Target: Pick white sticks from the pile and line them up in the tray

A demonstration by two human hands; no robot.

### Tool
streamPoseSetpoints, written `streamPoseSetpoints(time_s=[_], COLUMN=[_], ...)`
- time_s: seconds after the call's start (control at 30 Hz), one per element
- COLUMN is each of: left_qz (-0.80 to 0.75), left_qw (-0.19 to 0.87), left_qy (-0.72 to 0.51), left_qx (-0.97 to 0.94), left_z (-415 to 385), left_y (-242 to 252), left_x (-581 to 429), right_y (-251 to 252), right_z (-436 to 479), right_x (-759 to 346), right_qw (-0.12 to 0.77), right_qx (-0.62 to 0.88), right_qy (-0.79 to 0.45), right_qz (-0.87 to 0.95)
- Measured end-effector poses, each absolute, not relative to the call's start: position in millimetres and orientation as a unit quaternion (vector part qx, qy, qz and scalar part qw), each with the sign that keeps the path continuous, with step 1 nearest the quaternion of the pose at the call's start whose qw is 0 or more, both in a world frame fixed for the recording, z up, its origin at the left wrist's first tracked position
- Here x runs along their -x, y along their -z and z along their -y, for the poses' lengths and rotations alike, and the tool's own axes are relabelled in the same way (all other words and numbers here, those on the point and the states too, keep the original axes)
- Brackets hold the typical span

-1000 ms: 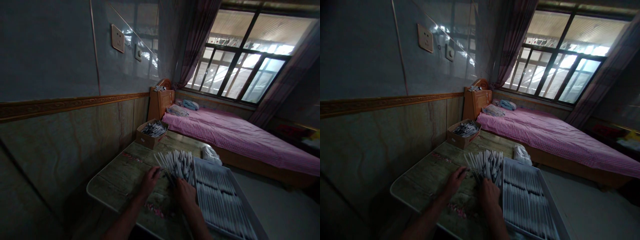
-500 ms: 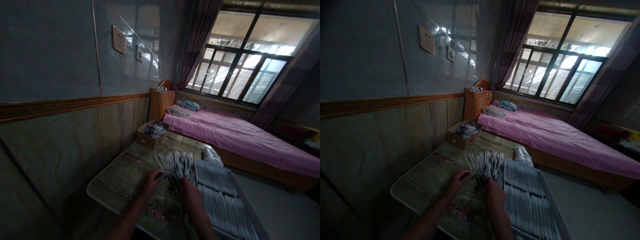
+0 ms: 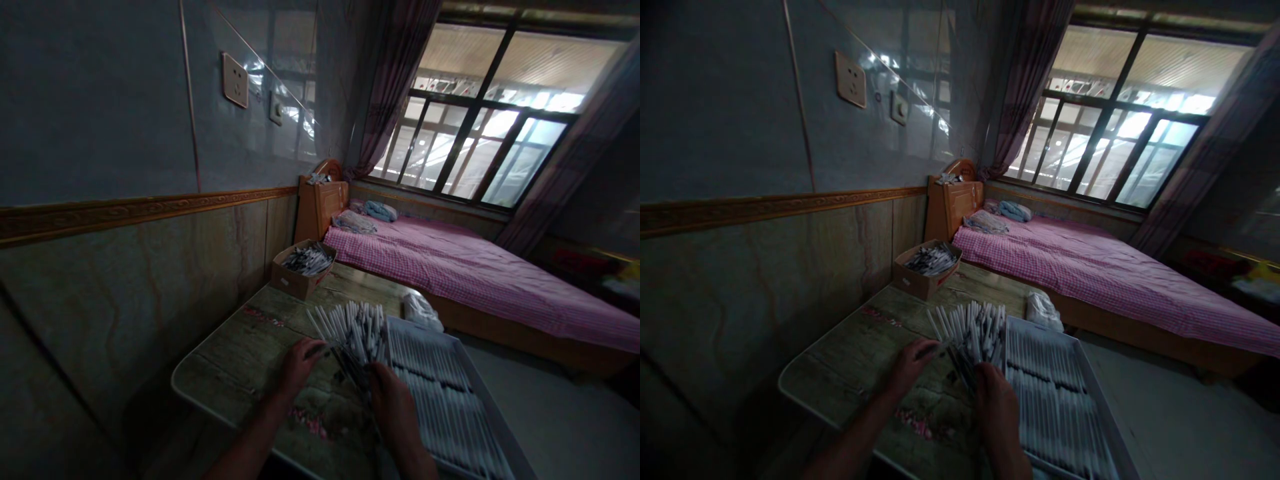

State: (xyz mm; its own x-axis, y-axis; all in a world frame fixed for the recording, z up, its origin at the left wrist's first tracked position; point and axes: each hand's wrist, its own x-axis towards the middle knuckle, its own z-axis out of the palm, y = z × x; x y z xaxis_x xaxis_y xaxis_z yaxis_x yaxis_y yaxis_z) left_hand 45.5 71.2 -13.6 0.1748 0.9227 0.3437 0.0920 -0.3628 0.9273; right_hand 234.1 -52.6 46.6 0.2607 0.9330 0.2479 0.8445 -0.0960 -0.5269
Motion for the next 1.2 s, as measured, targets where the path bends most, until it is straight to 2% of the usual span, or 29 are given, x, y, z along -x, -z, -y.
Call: streamPoseSetpoints(time_s=[0.8,0.9,1.1,1.2], left_qz=[-0.390,-0.395,-0.367,-0.326], left_qw=[0.419,0.407,0.316,0.300], left_qy=[-0.500,-0.488,-0.436,-0.415], left_qx=[-0.650,-0.663,-0.759,-0.795], left_z=[-72.5,-71.8,-61.8,-54.9], left_y=[14.4,15.0,7.6,1.1], left_x=[-45.2,-45.4,-45.7,-46.6], right_y=[-55.0,-58.6,-80.1,-87.7], right_z=[59.9,61.4,62.6,58.1], right_x=[-238.6,-237.8,-242.5,-242.2], right_qw=[0.304,0.274,0.143,0.137], right_qx=[0.737,0.743,0.773,0.757], right_qy=[-0.067,-0.039,0.013,-0.015], right_qz=[0.600,0.609,0.618,0.638])
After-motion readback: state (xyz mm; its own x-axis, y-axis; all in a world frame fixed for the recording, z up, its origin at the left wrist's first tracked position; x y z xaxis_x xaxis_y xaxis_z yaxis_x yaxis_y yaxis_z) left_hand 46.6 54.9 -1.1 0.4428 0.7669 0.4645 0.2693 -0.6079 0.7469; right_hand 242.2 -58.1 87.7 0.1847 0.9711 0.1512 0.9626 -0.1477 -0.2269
